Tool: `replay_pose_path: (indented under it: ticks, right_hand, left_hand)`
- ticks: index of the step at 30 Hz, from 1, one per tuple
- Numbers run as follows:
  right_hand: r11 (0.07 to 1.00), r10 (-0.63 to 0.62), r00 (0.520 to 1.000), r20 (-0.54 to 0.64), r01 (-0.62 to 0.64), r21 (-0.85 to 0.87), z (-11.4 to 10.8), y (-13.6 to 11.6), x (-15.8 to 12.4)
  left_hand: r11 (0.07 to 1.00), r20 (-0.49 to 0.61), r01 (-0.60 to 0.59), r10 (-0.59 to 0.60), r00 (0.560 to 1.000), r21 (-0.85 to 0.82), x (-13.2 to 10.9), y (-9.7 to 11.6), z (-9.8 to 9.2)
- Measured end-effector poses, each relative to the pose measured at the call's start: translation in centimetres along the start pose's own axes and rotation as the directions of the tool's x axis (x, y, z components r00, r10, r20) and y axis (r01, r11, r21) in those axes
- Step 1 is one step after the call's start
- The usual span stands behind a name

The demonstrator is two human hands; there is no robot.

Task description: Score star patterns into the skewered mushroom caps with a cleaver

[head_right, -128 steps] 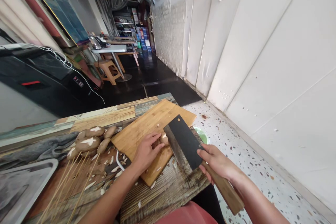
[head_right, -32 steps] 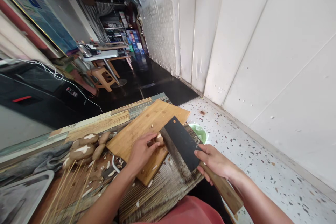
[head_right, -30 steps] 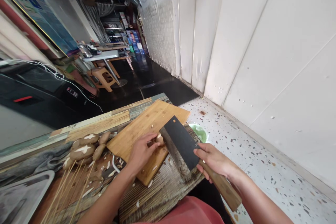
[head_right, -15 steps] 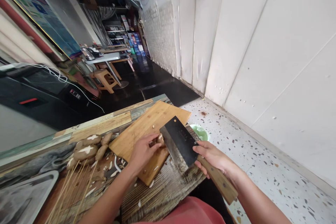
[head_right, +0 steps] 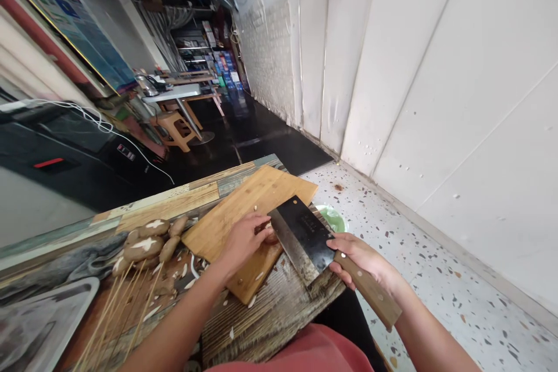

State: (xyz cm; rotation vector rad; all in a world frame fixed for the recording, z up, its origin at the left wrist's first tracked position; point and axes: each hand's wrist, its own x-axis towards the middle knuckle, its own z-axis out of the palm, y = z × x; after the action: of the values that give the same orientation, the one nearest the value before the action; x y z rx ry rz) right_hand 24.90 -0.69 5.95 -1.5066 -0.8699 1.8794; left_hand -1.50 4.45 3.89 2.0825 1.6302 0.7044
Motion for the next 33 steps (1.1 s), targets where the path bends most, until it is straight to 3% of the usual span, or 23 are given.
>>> replay_pose_path:
  ticks: [4,11,19,33]
  right_hand:
    - [1.0,-0.007,1.0,-0.013,0.007,-0.006,-0.2,0.0,-1.1]
    - [0.998,-0.003,0.988,-0.153,-0.008,-0.065,-0.2,0.5,-3.1]
    - [0.998,-0.016,0.977,-0.211,0.002,-0.065,1.1,1.3,-3.7]
    - [0.998,-0.019,0.979,-0.202,0.007,-0.06,1.1,1.9,-3.9]
  left_hand:
    - [0.999,0.029,0.0,-0.001,1.0,0.033,0.5,0.4,-0.4]
    - [0.991,0.157,-0.054,0.034,0.987,0.126,1.5,1.3,-1.6]
    - [0.981,0.192,-0.055,0.019,0.981,0.186,2.4,1.3,-1.6]
    - [0.944,0.253,-0.04,-0.047,0.966,0.329,3.7,2.3,-1.2]
